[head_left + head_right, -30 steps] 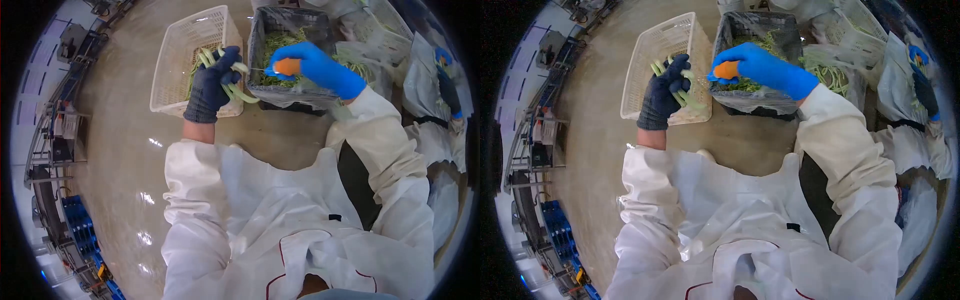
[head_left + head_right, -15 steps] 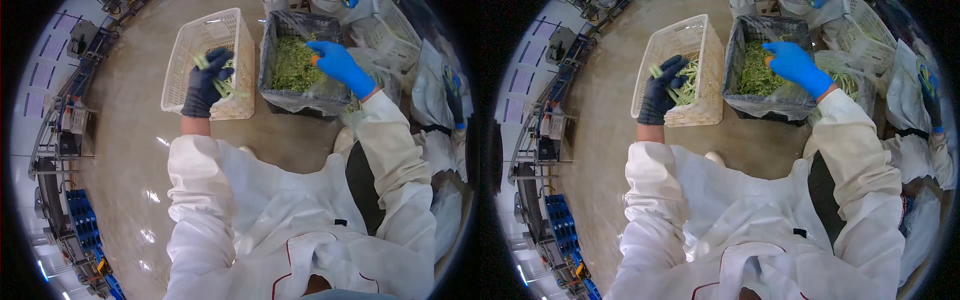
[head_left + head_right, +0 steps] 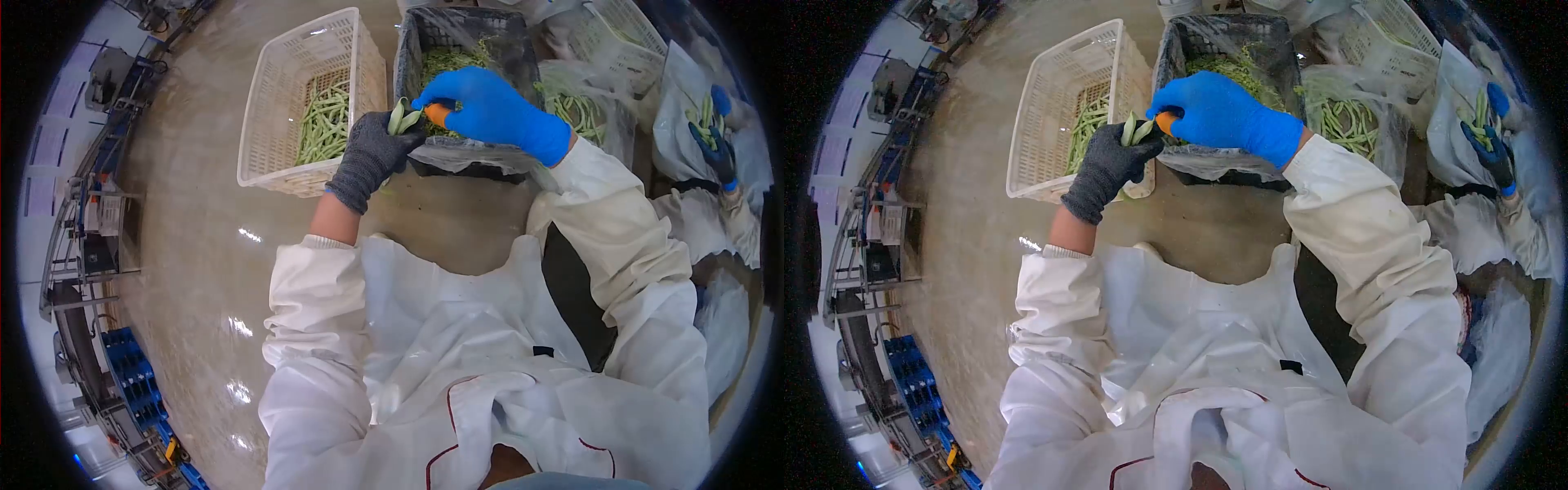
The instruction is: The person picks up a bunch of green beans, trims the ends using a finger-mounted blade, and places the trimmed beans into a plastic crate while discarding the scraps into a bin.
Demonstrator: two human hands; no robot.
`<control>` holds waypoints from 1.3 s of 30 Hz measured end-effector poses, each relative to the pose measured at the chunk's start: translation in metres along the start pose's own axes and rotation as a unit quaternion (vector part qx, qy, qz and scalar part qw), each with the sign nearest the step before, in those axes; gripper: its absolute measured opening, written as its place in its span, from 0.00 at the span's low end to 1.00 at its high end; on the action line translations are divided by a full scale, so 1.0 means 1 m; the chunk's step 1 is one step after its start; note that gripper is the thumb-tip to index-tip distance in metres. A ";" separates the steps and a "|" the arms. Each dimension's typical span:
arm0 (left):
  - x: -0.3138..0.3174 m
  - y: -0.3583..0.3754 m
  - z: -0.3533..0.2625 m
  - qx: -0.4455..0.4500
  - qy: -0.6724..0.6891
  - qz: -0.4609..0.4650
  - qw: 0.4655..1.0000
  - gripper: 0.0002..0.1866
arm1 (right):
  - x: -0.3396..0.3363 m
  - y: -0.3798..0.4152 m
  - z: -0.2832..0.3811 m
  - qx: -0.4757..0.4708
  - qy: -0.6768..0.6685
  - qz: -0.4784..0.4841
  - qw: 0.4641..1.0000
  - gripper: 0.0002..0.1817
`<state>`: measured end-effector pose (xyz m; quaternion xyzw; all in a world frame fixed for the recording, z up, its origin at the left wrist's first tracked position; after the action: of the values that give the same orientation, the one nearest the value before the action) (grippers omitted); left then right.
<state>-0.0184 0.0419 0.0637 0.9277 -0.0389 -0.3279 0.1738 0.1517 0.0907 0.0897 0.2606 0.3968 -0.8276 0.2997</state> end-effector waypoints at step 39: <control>-0.042 -0.002 -0.010 0.285 0.602 0.036 0.745 0.22 | 0.027 -0.005 0.009 0.075 -0.137 0.121 0.980 0.14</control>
<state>-0.0452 0.0543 0.0958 0.9368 -0.0515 0.3313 -0.1000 0.1279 0.0784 0.0794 0.2124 0.2540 -0.8403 0.4292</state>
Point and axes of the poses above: each hand's wrist, its own y-axis away from the middle knuckle, its own x-axis out of the palm, z = x × y, the point moved 4 cm from there along -y, towards the middle knuckle, and after that the axes turned 5 degrees about -x, right-handed, at the moved point
